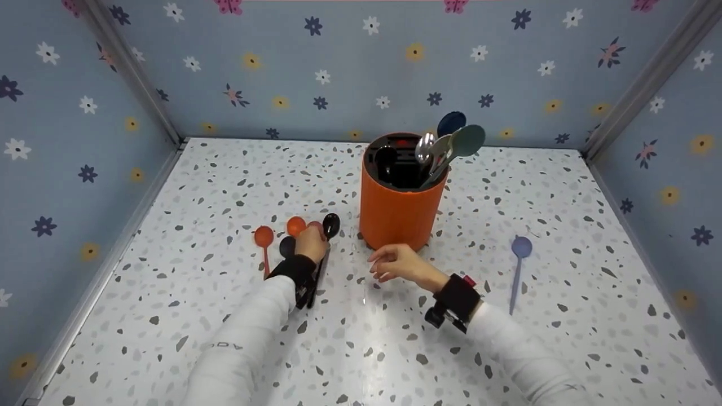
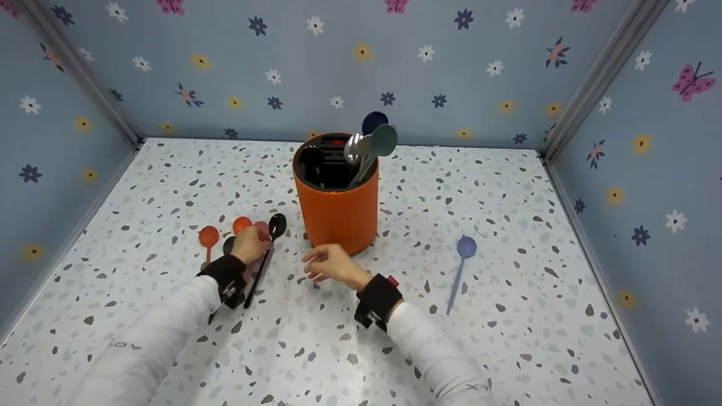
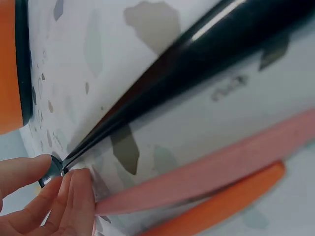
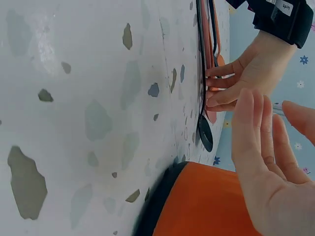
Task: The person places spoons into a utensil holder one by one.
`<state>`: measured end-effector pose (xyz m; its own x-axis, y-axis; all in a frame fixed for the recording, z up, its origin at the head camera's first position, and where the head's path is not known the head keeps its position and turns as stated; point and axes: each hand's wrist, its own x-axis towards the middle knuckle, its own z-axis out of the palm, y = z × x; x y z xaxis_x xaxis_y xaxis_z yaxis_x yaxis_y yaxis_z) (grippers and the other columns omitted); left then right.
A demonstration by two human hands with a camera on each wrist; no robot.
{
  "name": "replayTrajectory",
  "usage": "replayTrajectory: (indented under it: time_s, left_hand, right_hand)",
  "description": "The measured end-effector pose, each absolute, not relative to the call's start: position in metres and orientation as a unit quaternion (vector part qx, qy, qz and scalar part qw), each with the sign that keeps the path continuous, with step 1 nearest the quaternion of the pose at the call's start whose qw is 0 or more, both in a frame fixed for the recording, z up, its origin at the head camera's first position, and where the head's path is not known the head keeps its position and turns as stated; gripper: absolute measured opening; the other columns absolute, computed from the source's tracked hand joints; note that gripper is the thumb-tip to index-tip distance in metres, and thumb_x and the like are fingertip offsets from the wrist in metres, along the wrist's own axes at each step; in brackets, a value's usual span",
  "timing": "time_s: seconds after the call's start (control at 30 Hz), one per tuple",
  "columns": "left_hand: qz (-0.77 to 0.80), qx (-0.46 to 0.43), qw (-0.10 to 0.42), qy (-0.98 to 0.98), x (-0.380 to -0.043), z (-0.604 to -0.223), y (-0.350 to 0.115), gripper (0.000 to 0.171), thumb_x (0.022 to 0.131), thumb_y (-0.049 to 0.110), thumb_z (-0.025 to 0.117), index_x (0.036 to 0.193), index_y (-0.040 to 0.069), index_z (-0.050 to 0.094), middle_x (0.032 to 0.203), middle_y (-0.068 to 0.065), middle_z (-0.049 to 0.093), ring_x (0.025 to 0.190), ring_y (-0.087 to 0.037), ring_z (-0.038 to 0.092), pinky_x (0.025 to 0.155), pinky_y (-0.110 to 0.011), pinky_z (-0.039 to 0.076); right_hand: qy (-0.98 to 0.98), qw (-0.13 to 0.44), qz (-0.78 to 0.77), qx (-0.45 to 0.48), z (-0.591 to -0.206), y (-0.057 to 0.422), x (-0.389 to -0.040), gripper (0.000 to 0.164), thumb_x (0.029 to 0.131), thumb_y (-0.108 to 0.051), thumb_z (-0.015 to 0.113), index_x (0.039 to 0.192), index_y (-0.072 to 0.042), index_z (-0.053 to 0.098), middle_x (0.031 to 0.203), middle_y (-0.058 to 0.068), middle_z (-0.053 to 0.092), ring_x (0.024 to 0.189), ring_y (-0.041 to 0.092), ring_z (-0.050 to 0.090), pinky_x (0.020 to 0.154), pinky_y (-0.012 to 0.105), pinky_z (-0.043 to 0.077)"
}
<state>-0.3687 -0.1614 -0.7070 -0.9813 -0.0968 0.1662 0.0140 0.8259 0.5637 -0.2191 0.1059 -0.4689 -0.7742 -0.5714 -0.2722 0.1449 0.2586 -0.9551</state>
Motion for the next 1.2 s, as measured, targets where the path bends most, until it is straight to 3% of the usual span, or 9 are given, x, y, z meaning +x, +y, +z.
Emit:
replayTrajectory:
  time_s: [0.23,0.43,0.63,0.73,0.83,0.9,1.0,1.1,1.2]
  left_hand:
    - [-0.268,0.027,0.077,-0.96,-0.41,-0.785,-0.176,0.019,0.055,0.015,0.07,0.065,0.018,0.054,0.063,-0.002,0.057,0.065,-0.031,0.058,0.054,-0.044,0.045]
    - [-0.297,0.026,0.056,-0.953,-0.379,-0.734,-0.166,0.017,0.051,0.017,0.066,0.061,0.017,0.052,0.057,0.001,0.054,0.059,-0.025,0.054,0.052,-0.036,0.044]
    - [-0.372,0.034,0.03,-0.927,-0.339,-0.672,-0.148,0.015,0.054,0.011,0.067,0.064,0.008,0.056,0.06,-0.007,0.056,0.055,-0.025,0.05,0.047,-0.033,0.043]
    - [-0.396,0.064,-0.007,-0.916,-0.35,-0.691,-0.148,0.026,0.054,0.016,0.075,0.07,0.007,0.057,0.064,-0.008,0.057,0.059,-0.026,0.053,0.052,-0.035,0.045]
    - [-0.439,0.08,-0.017,-0.894,-0.38,-0.75,-0.152,0.043,0.043,0.028,0.083,0.069,0.008,0.056,0.056,-0.002,0.056,0.049,-0.019,0.052,0.045,-0.029,0.044]
    - [-0.485,0.11,-0.077,-0.864,-0.388,-0.763,-0.152,0.057,0.038,0.035,0.087,0.077,0.004,0.057,0.056,-0.004,0.059,0.049,-0.018,0.057,0.047,-0.03,0.049]
    - [-0.578,0.147,-0.146,-0.789,-0.384,-0.756,-0.145,0.065,0.048,0.024,0.086,0.092,-0.004,0.046,0.057,-0.012,0.06,0.048,-0.025,0.06,0.045,-0.037,0.052]
    - [-0.626,0.178,-0.183,-0.737,-0.359,-0.708,-0.134,0.048,0.065,0.008,0.075,0.097,-0.003,0.041,0.064,-0.016,0.061,0.054,-0.029,0.062,0.051,-0.042,0.054]
    - [-0.66,0.185,-0.19,-0.703,-0.343,-0.678,-0.126,0.034,0.068,0.006,0.072,0.09,-0.003,0.048,0.067,-0.015,0.063,0.057,-0.028,0.062,0.054,-0.04,0.054]
  right_hand:
    - [0.735,0.323,-0.583,-0.126,-0.486,0.096,-0.219,0.03,0.082,0.001,0.055,0.11,0.012,0.052,0.096,0.027,0.06,0.082,0.031,0.062,0.076,0.041,0.052]
    - [0.739,0.332,-0.575,-0.112,-0.497,0.086,-0.22,0.029,0.08,-0.001,0.057,0.107,0.008,0.056,0.095,0.024,0.062,0.074,0.019,0.063,0.073,0.034,0.053]
    - [0.737,0.338,-0.575,-0.11,-0.501,0.079,-0.219,0.028,0.08,-0.001,0.058,0.106,0.009,0.057,0.092,0.023,0.063,0.075,0.021,0.064,0.073,0.034,0.054]
    - [0.729,0.345,-0.58,-0.112,-0.503,0.077,-0.219,0.028,0.08,-0.001,0.058,0.106,0.009,0.056,0.092,0.023,0.063,0.075,0.023,0.064,0.073,0.035,0.053]
    - [0.722,0.353,-0.583,-0.116,-0.505,0.077,-0.219,0.027,0.081,-0.001,0.058,0.106,0.01,0.055,0.092,0.024,0.062,0.076,0.024,0.064,0.073,0.035,0.053]
    - [0.719,0.357,-0.584,-0.118,-0.506,0.077,-0.219,0.027,0.082,-0.001,0.057,0.106,0.01,0.055,0.092,0.024,0.062,0.076,0.023,0.063,0.073,0.035,0.054]
    - [0.714,0.362,-0.588,-0.118,-0.507,0.077,-0.219,0.027,0.082,0.0,0.056,0.107,0.011,0.055,0.092,0.024,0.062,0.076,0.023,0.063,0.073,0.035,0.054]
    - [0.705,0.367,-0.594,-0.121,-0.508,0.076,-0.219,0.027,0.082,0.001,0.056,0.107,0.011,0.055,0.092,0.024,0.062,0.076,0.023,0.063,0.073,0.036,0.053]
    - [0.699,0.368,-0.599,-0.128,-0.508,0.076,-0.218,0.027,0.082,0.001,0.055,0.106,0.012,0.055,0.092,0.025,0.062,0.075,0.022,0.063,0.074,0.036,0.053]
